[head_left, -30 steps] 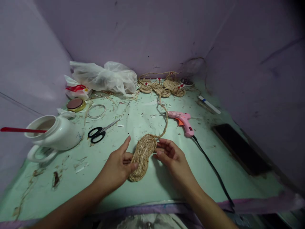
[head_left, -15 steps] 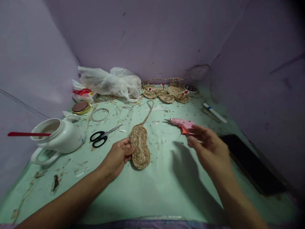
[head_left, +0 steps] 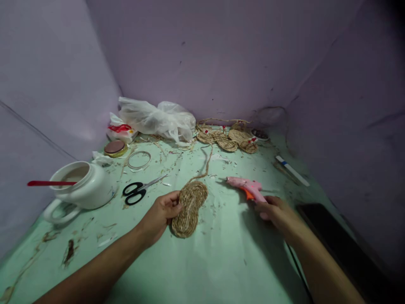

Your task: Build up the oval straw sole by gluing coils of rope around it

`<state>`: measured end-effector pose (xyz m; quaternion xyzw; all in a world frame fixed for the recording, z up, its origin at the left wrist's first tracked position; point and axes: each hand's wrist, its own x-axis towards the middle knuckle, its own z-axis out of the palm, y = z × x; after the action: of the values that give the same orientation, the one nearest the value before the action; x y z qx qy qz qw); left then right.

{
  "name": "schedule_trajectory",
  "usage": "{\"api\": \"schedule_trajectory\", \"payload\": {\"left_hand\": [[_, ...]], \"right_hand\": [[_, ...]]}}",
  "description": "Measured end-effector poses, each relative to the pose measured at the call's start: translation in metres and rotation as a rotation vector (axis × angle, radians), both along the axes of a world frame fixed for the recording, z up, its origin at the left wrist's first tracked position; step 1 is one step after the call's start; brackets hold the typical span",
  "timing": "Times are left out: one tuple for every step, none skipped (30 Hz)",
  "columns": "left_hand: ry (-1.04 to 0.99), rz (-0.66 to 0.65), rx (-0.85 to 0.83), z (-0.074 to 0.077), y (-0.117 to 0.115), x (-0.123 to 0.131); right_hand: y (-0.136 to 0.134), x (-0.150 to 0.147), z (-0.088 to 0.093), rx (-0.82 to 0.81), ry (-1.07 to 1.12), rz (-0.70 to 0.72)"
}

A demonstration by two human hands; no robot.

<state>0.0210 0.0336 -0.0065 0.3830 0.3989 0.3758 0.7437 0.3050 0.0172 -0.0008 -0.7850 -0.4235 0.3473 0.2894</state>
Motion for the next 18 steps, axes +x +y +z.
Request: {"api": "schedule_trajectory", "payload": {"left_hand": [[0.001, -0.02, 0.016, 0.0, -0.001, 0.0], [0.004, -0.04, 0.034, 0.001, -0.001, -0.001], [0.007, -0.058, 0.053, 0.002, -0.002, -0.002], [0.012, -0.073, 0.073, 0.003, -0.003, -0.002], [0.015, -0.082, 0.091, 0.004, -0.003, -0.003], [0.026, -0.088, 0.115, 0.005, -0.003, -0.004], [0.049, -0.085, 0.152, 0.007, -0.004, -0.005], [0.084, -0.079, 0.198, 0.008, -0.004, -0.006], [0.129, -0.068, 0.251, 0.009, -0.004, -0.007], [0.179, -0.058, 0.306, 0.01, -0.003, -0.008], [0.234, -0.051, 0.36, 0.011, -0.003, -0.009], [0.291, -0.048, 0.409, 0.012, -0.003, -0.009], [0.347, -0.047, 0.452, 0.012, -0.003, -0.01], [0.41, -0.049, 0.501, 0.012, -0.002, -0.01], [0.478, -0.052, 0.556, 0.012, -0.002, -0.01], [0.546, -0.06, 0.614, 0.012, -0.003, -0.011], [0.606, -0.07, 0.671, 0.011, -0.003, -0.012], [0.654, -0.082, 0.733, 0.01, -0.003, -0.013]], "right_hand": [[-0.002, -0.002, 0.0, 0.017, 0.078, 0.01], [-0.005, -0.004, 0.0, 0.045, 0.147, 0.021], [-0.008, -0.006, 0.0, 0.08, 0.214, 0.037], [-0.011, -0.007, 0.0, 0.114, 0.282, 0.06], [-0.015, -0.007, 0.001, 0.149, 0.358, 0.087], [-0.019, -0.007, 0.001, 0.181, 0.452, 0.117], [-0.022, -0.006, 0.001, 0.202, 0.523, 0.143], [-0.024, -0.005, 0.001, 0.232, 0.568, 0.153], [-0.027, -0.004, 0.001, 0.255, 0.603, 0.166], [-0.028, -0.003, 0.001, 0.279, 0.616, 0.177], [-0.03, -0.002, 0.0, 0.299, 0.62, 0.199], [-0.031, -0.001, -0.001, 0.313, 0.615, 0.233], [-0.032, -0.001, -0.002, 0.325, 0.597, 0.271], [-0.032, 0.0, -0.002, 0.332, 0.567, 0.304], [-0.033, 0.001, -0.003, 0.333, 0.535, 0.333], [-0.034, 0.002, -0.003, 0.334, 0.512, 0.353], [-0.035, 0.004, -0.003, 0.333, 0.498, 0.362], [-0.036, 0.005, -0.003, 0.324, 0.493, 0.37]]}}
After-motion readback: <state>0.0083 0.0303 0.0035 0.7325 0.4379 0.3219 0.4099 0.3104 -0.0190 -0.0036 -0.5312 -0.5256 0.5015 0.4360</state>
